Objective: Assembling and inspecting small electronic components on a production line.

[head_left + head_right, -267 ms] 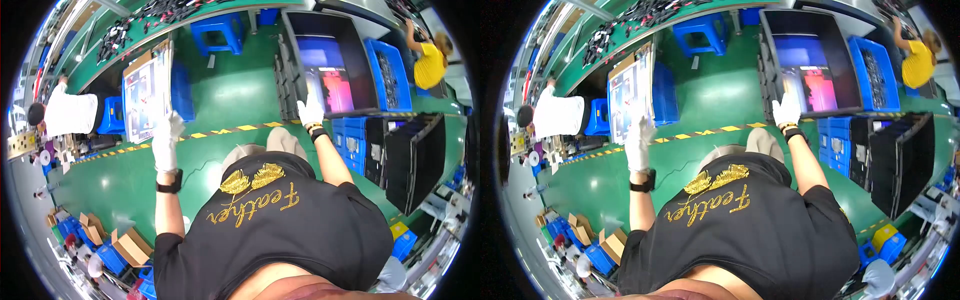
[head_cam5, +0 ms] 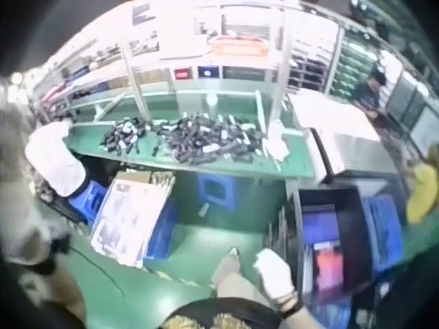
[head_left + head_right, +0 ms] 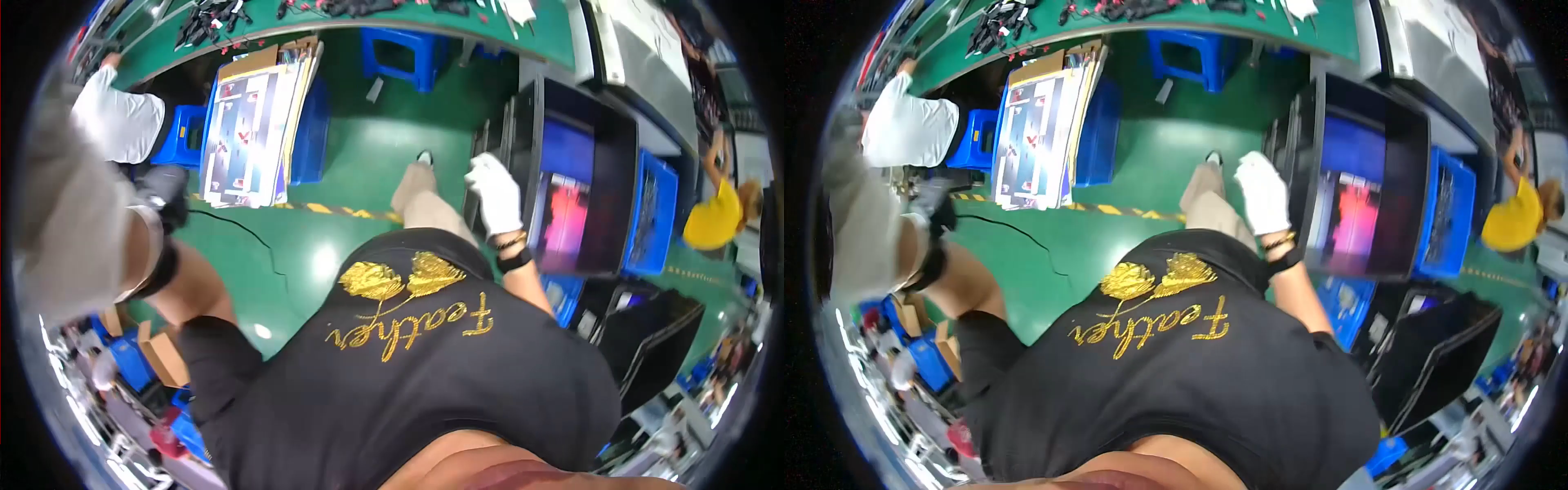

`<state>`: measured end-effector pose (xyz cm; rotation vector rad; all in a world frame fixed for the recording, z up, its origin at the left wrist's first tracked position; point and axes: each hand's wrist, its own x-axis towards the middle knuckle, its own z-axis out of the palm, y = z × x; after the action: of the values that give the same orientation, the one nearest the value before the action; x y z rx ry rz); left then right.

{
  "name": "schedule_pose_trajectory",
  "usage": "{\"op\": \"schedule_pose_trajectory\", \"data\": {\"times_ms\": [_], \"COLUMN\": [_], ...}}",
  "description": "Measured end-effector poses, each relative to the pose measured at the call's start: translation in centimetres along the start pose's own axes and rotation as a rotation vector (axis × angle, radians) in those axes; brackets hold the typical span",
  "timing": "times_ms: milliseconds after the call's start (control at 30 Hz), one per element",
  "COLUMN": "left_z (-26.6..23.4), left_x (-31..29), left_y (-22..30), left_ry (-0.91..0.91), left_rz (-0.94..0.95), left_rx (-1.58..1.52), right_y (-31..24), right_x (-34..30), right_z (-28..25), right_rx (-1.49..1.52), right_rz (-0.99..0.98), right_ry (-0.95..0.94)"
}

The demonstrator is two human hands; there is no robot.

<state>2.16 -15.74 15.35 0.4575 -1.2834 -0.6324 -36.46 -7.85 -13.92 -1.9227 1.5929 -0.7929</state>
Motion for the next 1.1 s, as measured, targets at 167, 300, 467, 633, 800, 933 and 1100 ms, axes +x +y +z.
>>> {"op": "schedule_pose_trajectory", "data": {"times_ms": [167, 300, 467, 633, 800, 933, 1100], "left_z": [-0.1, 0.4, -1.8, -3.5, -2.3, -3.0, 0.2], "left_x": [3.1, 5.8, 15.8, 22.2, 27.2, 29.9, 24.9], "left_y": [-8.6, -13.3, -21.2, -29.9, -35.0, -37.8, -47.5], "left_ry": [0.16, 0.224, 0.21, 0.1, -0.122, -0.261, -0.473], "left_rz": [0.051, 0.025, 0.202, 0.152, -0.069, -0.178, -0.494], "left_rx": [0.138, 0.255, 0.416, 0.488, 0.567, 0.729, 0.883], "right_y": [-5.4, -4.7, 3.1, 3.4, 4.7, 6.5, 9.5], "right_x": [15.5, 26.5, 36.2, 45.9, 57.5, 63.5, 66.8], "right_z": [2.0, -0.8, -0.5, -2.1, -1.4, 0.0, 1.8], "right_rx": [1.228, 0.846, 0.116, -0.155, -0.143, -0.279, -0.33], "right_rz": [0.378, 0.21, -0.226, 0.004, 0.261, 0.477, 0.856], "right_ry": [-0.136, -0.126, 0.066, 0.203, 0.17, 0.34, 0.186]}}
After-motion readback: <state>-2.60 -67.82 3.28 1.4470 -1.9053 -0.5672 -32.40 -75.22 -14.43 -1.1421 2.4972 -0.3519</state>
